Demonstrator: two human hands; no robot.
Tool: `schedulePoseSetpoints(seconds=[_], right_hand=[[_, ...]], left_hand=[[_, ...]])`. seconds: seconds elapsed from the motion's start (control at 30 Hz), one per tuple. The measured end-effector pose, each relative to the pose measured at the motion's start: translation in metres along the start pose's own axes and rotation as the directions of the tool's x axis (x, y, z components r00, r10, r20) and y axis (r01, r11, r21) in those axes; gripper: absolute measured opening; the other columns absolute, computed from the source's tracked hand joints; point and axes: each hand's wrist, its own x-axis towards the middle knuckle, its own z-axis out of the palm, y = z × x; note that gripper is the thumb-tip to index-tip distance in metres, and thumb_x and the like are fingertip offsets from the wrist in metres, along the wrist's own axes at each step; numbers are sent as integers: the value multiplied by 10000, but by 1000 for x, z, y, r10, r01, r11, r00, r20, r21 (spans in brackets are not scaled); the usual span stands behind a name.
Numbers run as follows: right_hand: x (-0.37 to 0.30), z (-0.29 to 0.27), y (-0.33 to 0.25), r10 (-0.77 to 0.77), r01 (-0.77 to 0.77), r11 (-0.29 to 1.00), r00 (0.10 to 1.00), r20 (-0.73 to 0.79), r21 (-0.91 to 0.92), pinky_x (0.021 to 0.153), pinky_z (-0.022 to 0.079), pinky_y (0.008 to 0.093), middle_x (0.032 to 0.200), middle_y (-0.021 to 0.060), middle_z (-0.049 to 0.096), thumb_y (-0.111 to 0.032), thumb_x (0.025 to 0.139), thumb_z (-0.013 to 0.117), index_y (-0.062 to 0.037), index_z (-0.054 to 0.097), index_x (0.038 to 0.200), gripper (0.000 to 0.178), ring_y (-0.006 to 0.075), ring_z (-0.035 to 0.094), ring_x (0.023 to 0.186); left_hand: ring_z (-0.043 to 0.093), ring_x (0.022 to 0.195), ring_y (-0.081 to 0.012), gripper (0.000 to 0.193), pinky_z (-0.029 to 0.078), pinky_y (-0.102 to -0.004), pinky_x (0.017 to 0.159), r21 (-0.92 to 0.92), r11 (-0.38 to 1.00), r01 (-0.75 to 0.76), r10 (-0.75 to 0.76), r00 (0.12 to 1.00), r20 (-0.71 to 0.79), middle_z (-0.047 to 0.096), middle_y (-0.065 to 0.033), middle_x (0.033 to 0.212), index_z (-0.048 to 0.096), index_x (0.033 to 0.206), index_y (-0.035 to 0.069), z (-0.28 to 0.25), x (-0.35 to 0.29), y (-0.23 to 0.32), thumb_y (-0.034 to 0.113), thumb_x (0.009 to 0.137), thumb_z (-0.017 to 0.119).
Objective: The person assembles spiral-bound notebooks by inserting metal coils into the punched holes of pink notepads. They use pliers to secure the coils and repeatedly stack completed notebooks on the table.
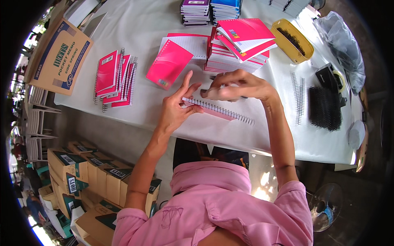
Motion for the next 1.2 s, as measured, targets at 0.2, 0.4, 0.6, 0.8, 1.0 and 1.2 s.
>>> schedulePoseSetpoints(seconds=[0.2,0.4,0.6,0.8,1.0,1.2], right_hand=[[-4,5,-19,64,-61,993,998,22,-102,836,464,332,991,102,683,-526,878,674,1,723,1052,557,214,609,924],[-84,-38,-13,54,-137,932,968,-246,-335,810,511,352,961,145,721,-371,843,769,-44,761,1063,395,259,664,906],[-88,-5,11,-231,-312,621,803,-549,-719,934,450,408,1120,121,638,-156,808,776,-76,726,1018,230,296,585,1100],[-29,54,53,-301,-193,610,840,-450,-769,1025,408,478,1301,159,535,-215,913,670,-74,602,1227,351,343,512,1218],[-36,76,64,-243,-387,503,794,-557,-772,1011,385,507,1266,204,520,-176,929,621,-94,545,1288,376,353,512,1186],[-64,97,38,-204,-265,827,679,-705,-495,893,450,441,1185,215,557,-61,904,597,2,563,1209,314,387,553,1041]], left_hand=[[607,1182,-127,1004,506,-283,946,-97,992,83,-79,996,41,652,-108,1318,315,1556,150,-3,-1,-4,182,717,866],[501,1325,-210,755,422,-348,1081,-109,991,74,-40,959,282,579,-183,1381,428,1468,-13,-19,4,8,348,884,741],[546,1252,-175,693,415,-333,1067,-231,967,104,-46,968,246,591,-159,1371,487,1434,-5,-18,-1,17,421,923,682],[561,1211,-158,747,417,-299,1048,-60,975,213,-208,975,75,593,-179,1365,406,1485,-9,-22,-20,14,465,951,626],[533,1307,-270,689,403,-405,1078,396,905,-155,170,986,-2,562,-145,1419,431,1489,75,-13,-22,39,440,933,611],[440,1377,-385,720,324,-546,1119,614,774,-155,213,977,-23,494,-121,1482,383,1519,149,6,-37,-4,393,899,654]])
